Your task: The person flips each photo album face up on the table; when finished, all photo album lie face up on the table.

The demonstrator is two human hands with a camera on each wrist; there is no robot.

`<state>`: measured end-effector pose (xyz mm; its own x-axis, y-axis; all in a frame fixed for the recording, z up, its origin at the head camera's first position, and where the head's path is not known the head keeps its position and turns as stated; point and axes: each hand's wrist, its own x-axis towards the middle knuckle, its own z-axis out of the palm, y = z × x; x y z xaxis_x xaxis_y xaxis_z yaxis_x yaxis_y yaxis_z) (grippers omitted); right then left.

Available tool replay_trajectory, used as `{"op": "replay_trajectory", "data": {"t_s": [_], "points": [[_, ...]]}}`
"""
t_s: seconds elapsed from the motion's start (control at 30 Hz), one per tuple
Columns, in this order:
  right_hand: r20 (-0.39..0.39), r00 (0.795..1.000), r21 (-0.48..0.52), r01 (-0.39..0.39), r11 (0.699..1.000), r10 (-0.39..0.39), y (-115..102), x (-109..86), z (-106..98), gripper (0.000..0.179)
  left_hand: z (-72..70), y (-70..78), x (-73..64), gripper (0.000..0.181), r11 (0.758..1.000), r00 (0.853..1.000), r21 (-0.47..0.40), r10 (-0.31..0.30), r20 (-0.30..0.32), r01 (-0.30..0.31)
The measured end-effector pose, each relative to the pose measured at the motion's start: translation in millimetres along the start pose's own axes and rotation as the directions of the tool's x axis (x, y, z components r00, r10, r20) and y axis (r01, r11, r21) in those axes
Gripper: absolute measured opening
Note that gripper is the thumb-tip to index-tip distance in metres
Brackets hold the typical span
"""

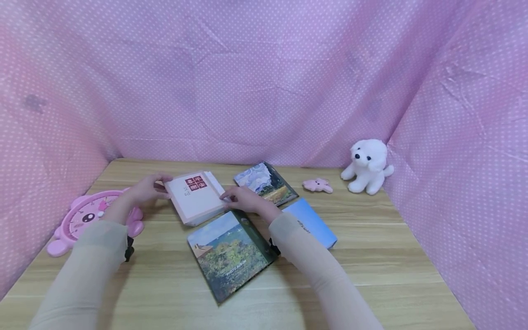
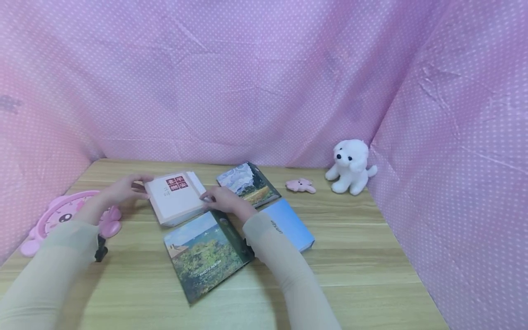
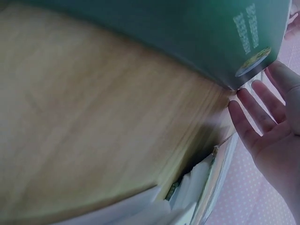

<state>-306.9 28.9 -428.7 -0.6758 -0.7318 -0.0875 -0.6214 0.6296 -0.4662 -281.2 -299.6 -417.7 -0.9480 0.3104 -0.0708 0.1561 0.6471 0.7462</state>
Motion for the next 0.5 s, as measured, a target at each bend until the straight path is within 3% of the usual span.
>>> {"op": "replay_trajectory", "data": {"t_s": [0.23, 0.5], "points": [[0.023, 1.0, 0.04, -0.015, 0.999, 0.015, -1, -4.5, -5, 0.039, -0.9, -1.4, -6.4, 0.073, 0.997, 1.0, 0.075, 0.001, 0.009, -0.001], [0.008, 1.0, 0.102, -0.007, 0.995, 0.006, 0, -18.4, -21, 0.042, -1.4, 9.4, -4.8, 0.084, 0.988, 1.0, 0.156, -0.021, 0.003, 0.02]]}}
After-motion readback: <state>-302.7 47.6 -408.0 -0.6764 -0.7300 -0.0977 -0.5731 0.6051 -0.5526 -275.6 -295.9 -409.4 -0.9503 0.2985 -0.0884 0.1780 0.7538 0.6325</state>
